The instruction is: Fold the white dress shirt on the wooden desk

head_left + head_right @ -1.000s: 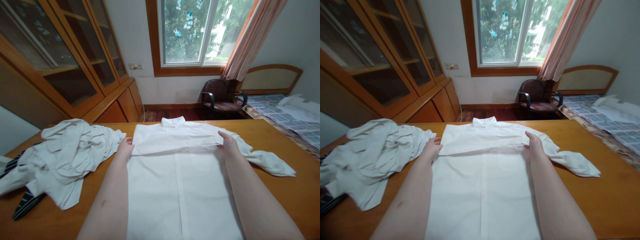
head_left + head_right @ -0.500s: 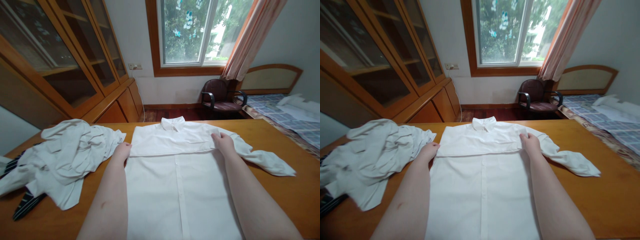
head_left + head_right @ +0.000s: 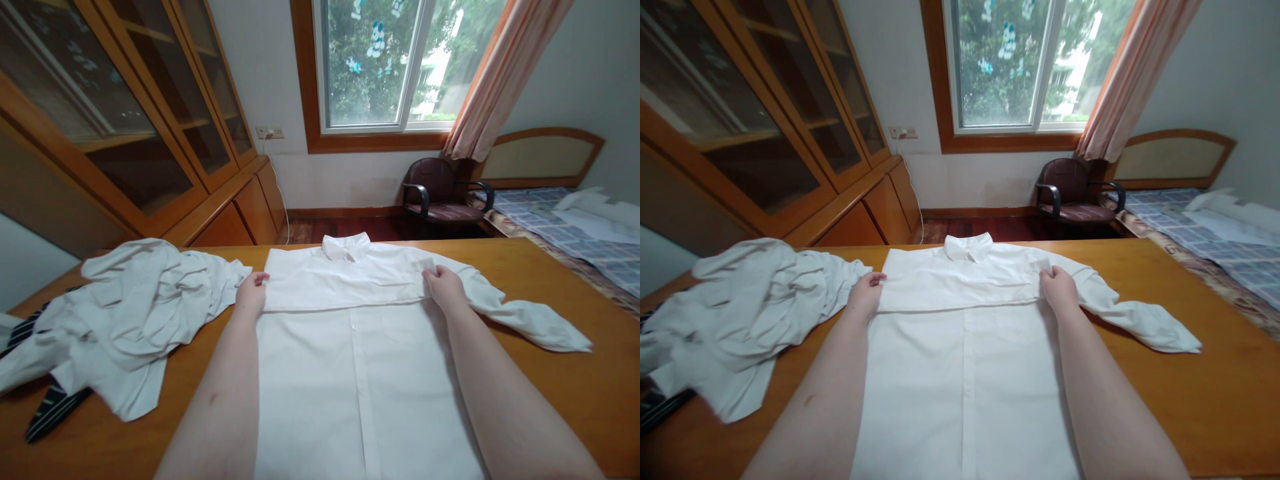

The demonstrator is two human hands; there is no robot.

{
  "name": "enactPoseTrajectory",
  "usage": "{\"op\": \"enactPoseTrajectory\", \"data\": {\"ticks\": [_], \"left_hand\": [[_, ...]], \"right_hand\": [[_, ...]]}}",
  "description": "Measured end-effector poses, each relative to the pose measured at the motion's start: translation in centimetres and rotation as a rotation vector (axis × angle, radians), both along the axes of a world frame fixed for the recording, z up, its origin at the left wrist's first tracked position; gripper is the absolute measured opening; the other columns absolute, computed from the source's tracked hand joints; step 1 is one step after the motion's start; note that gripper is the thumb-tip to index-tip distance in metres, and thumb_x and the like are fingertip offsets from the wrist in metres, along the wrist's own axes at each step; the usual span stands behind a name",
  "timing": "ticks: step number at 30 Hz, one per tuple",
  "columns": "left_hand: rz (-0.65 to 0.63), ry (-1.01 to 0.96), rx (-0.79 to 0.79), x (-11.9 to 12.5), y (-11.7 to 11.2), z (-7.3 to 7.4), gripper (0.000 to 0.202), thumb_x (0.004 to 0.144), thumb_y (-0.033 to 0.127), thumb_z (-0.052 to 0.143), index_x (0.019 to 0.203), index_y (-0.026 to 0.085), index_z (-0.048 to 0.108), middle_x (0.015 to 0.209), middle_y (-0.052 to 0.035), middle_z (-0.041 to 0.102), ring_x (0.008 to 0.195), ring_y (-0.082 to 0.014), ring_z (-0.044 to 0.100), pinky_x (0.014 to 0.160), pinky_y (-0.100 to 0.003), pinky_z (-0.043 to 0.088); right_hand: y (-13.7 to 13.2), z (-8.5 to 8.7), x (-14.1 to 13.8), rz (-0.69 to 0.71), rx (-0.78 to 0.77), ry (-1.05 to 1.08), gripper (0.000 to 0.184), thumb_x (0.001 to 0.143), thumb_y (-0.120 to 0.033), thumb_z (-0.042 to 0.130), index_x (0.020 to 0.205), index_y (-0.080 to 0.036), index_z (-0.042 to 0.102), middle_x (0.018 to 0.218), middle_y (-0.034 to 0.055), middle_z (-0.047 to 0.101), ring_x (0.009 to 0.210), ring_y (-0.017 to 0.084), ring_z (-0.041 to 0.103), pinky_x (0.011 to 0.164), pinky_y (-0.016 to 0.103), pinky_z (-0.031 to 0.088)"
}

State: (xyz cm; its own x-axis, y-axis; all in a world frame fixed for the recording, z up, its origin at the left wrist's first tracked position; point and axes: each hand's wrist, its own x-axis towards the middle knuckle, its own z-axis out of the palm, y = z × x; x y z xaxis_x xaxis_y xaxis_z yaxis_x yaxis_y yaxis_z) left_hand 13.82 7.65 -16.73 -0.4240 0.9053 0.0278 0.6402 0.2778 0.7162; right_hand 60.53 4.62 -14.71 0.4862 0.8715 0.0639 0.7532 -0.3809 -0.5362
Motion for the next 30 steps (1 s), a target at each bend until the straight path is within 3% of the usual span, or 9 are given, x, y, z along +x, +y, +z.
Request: {"op": "enactPoseTrajectory", "data": {"ticks": [5,8,11,16,19,21,23,28,30], "left_hand": [[-0.030,0.063,-0.055,-0.1,-0.4,0.6,0.033,0.075,0.021,0.054,0.105,0.020,0.068,0.105,-0.0062,0.069,0.095,-0.0229,0.064,0.084,-0.031,0.048],[-0.114,0.178,-0.152,0.2,-0.8,1.4,0.050,0.071,0.031,0.064,0.120,0.019,0.061,0.117,-0.0094,0.064,0.105,-0.0259,0.060,0.091,-0.034,0.045],[-0.176,0.219,-0.216,0.3,-1.0,2.0,0.062,0.067,0.021,0.067,0.127,0.017,0.054,0.123,-0.0104,0.060,0.108,-0.0247,0.059,0.093,-0.031,0.043],[-0.169,0.170,-0.165,-0.1,-0.9,1.8,0.056,0.071,0.010,0.055,0.126,0.018,0.055,0.123,-0.0071,0.061,0.107,-0.0204,0.060,0.092,-0.027,0.044],[-0.143,0.223,-0.165,0.0,-0.7,1.4,0.048,0.075,0.013,0.050,0.122,0.019,0.059,0.122,-0.0076,0.061,0.110,-0.0226,0.058,0.093,-0.030,0.044],[-0.156,0.254,-0.164,0.1,-0.5,1.2,0.042,0.080,0.020,0.050,0.120,0.020,0.060,0.123,-0.0087,0.060,0.111,-0.0242,0.056,0.094,-0.033,0.043],[-0.179,0.271,-0.153,0.2,-0.5,1.0,0.040,0.081,0.024,0.049,0.120,0.022,0.060,0.125,-0.0078,0.059,0.112,-0.0241,0.056,0.095,-0.034,0.042],[-0.147,0.232,-0.123,0.3,-0.6,1.4,0.042,0.082,0.015,0.045,0.118,0.026,0.062,0.123,-0.0039,0.061,0.109,-0.0224,0.057,0.093,-0.033,0.044],[-0.118,0.216,-0.086,0.4,-0.6,1.5,0.042,0.082,0.013,0.043,0.117,0.024,0.063,0.121,-0.0044,0.062,0.108,-0.0227,0.058,0.092,-0.033,0.045]], "right_hand": [[-0.2,0.0,-0.3,0.012,0.052,0.019,0.027,0.076,-0.043,0.046,0.074,-0.019,0.059,0.063,0.0025,0.057,0.059,0.016,0.047,0.056,0.025,0.033],[-0.1,-0.1,-0.3,0.013,0.047,0.017,0.027,0.076,-0.043,0.046,0.075,-0.019,0.059,0.064,0.0028,0.057,0.060,0.016,0.047,0.056,0.026,0.033],[-0.1,-0.2,-0.3,0.016,0.054,0.006,0.028,0.076,-0.043,0.046,0.077,-0.019,0.060,0.065,0.0033,0.058,0.060,0.017,0.047,0.056,0.026,0.032],[-0.1,-0.3,-0.4,0.011,0.112,0.015,0.030,0.077,-0.044,0.046,0.079,-0.019,0.062,0.066,0.0038,0.059,0.062,0.017,0.049,0.057,0.026,0.034],[0.0,-0.4,-0.4,-0.009,0.141,0.031,0.035,0.077,-0.042,0.048,0.098,-0.018,0.064,0.079,0.0071,0.064,0.068,0.019,0.053,0.061,0.027,0.037],[0.0,-0.6,-0.4,-0.021,0.152,0.039,0.046,0.076,-0.037,0.050,0.118,-0.018,0.057,0.090,0.0085,0.065,0.070,0.019,0.055,0.063,0.028,0.039],[0.0,-0.7,-0.4,-0.023,0.156,0.062,0.051,0.075,-0.031,0.050,0.125,-0.022,0.052,0.095,0.0076,0.065,0.068,0.018,0.056,0.063,0.028,0.040],[-0.2,-0.9,-0.3,0.066,0.268,0.063,0.029,0.075,-0.025,0.045,0.094,-0.020,0.066,0.089,0.0062,0.067,0.076,0.019,0.058,0.072,0.030,0.042],[-0.1,-0.8,-0.4,0.139,0.313,0.006,0.031,0.077,-0.024,0.043,0.096,-0.018,0.067,0.097,0.0079,0.066,0.088,0.020,0.058,0.080,0.030,0.042]]}}
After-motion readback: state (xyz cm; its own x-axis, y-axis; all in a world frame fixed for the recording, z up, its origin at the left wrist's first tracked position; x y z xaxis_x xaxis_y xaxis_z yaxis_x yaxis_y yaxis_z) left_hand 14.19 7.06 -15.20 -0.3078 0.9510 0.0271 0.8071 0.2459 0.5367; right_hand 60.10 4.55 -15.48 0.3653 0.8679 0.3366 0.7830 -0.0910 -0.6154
